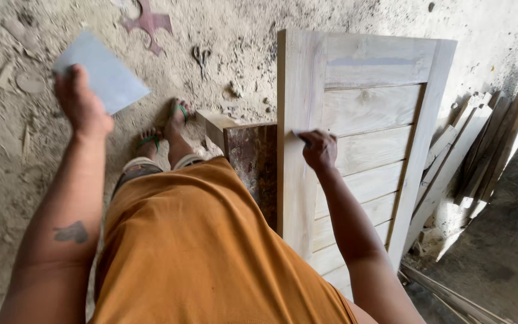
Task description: The person sands a wooden door with a sanding block, moving across the surface in repeated strokes. The person then walks to a workbench where another person is applying filler to a wooden frame.
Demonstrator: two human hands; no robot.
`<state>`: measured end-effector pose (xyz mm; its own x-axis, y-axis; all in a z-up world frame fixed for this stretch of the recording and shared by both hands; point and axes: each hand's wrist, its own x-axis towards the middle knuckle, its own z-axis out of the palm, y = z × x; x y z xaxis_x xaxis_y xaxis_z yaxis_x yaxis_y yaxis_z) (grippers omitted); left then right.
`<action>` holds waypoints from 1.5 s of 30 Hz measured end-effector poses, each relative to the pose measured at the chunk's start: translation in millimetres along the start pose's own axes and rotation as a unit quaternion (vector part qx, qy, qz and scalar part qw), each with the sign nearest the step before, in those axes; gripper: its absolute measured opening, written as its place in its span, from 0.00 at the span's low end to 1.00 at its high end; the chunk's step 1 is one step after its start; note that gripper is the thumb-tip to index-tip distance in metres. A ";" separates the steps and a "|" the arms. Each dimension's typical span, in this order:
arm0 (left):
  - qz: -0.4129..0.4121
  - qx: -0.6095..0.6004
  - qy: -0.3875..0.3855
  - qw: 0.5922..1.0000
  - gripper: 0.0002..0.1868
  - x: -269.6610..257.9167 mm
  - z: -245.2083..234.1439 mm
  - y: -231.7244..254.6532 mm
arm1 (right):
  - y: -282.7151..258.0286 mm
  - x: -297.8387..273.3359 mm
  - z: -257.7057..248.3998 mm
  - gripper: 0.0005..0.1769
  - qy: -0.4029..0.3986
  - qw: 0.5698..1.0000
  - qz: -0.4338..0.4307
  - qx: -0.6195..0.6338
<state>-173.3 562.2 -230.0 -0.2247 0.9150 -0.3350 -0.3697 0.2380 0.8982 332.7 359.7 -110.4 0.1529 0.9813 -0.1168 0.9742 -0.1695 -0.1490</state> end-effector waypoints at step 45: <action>-0.174 -0.125 -0.427 0.878 0.15 -196.8 155.3 198.2 | -270.4 -52.7 -59.8 0.46 0.056 0.551 0.368 0.747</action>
<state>-62.3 479.9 58.2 0.6603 0.7367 -0.1458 -0.4918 0.5709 0.6574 71.1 359.3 -5.2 0.5057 0.5814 -0.6374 -0.5696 -0.3298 -0.7528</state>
